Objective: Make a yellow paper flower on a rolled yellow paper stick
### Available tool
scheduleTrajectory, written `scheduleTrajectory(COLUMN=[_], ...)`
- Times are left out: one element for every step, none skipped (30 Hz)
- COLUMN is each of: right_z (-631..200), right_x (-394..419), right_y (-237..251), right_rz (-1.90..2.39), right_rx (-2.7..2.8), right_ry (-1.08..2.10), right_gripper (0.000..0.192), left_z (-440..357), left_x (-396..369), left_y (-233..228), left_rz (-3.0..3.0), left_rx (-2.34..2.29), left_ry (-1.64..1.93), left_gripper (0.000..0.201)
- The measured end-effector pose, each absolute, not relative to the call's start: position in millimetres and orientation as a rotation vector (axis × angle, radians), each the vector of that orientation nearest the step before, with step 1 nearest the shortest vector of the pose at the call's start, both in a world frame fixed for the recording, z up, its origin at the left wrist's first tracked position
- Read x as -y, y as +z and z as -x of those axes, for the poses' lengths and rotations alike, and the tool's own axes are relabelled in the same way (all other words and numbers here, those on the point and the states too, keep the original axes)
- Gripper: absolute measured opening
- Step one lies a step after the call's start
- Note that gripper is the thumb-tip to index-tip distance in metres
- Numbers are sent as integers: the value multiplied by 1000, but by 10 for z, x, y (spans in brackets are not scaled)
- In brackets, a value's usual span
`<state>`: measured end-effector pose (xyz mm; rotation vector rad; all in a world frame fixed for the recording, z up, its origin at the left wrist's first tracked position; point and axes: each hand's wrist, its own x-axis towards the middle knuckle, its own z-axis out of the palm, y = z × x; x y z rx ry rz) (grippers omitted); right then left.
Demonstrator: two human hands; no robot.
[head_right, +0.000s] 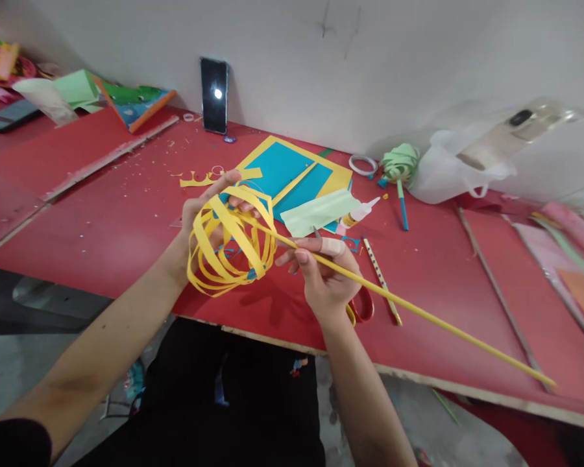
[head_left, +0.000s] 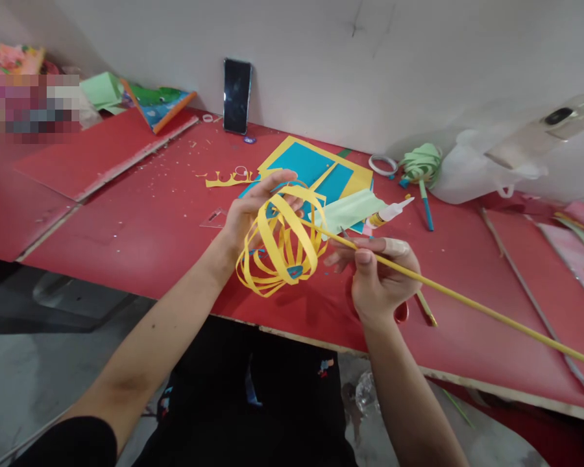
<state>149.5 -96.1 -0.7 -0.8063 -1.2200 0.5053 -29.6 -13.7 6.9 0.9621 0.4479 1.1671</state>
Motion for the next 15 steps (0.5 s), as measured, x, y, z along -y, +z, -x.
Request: scheduleTrajectory(right_z=[-1494,-1495,-1496,-1498,-1501,-1505,-1509,-1514,-1518,-1522,-1525,-1527,-1528,-1528,-1527], right_x=[962,961,962,963,964,967,969,971,973,973,972,970,967,963,959], right_y=[-7,-7,-9,-10,-13,-17,-22,-27,-34,-41,-48,-54,-61,-67,-73], right_rz=[799,792,788,789,795,804,812,819,826,832,839,844,847,845,839], right_rx=[1218,1217,1216,1215,1217,1222,1230,1239,1247,1251,1251,1252,1251,1253,1258], right_ry=[501,499,498,498,497,493,487,481,474,466,457,447,433,419,403], right_gripper=[9,9,9,9,9,9,8,8,7,7,7,8,9,9,9], left_z=[297,298,297,295,291,286,281,276,273,273,276,282,290,299,307], left_x=[132,128,124,122,123,126,132,138,145,151,157,161,164,165,164], left_y=[66,64,63,64,66,69,73,78,84,89,95,101,107,112,115], left_rz=[-967,-970,-973,-974,-974,-974,-973,-972,-971,-968,-966,-964,-965,-970,-976], left_rx=[-458,-466,-471,-471,-468,-463,-455,-444,-428,-406,-384,-365,-354,-353,-360], left_ry=[1160,1155,1153,1155,1160,1168,1176,1180,1182,1179,1172,1161,1150,1142,1139], left_gripper=[27,28,28,28,27,27,26,26,26,27,27,29,30,30,30])
